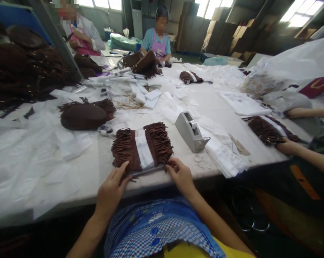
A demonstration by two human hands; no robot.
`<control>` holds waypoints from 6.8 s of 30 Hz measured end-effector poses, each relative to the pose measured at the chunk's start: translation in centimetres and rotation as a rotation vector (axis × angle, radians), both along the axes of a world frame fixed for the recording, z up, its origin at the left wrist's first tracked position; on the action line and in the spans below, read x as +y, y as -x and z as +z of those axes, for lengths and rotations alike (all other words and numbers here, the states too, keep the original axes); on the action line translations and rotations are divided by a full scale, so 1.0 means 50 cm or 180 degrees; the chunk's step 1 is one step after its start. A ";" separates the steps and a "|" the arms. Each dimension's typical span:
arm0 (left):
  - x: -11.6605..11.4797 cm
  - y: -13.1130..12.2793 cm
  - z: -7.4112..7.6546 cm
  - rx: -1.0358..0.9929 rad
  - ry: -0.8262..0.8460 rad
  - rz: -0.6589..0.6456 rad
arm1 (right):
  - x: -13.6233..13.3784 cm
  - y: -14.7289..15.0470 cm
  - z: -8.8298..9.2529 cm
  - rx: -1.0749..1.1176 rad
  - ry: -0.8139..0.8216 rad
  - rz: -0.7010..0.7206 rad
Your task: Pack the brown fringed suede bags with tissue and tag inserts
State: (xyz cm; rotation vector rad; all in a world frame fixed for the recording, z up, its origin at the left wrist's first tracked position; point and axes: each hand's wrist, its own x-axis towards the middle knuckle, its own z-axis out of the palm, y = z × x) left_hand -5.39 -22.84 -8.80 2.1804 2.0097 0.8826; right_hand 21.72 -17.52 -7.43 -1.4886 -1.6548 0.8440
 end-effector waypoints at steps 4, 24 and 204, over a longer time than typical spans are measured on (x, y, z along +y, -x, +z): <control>0.024 0.019 0.017 0.0383 -0.0257 -0.0187 | -0.009 0.004 -0.001 0.0110 0.0030 -0.0043; 0.094 -0.068 0.126 0.0270 -0.0564 -0.1204 | 0.062 -0.020 -0.007 -0.0343 -0.0186 -0.0381; 0.093 -0.062 0.053 0.0789 0.0055 -0.2014 | 0.337 0.001 0.153 -0.2665 -0.1731 0.2178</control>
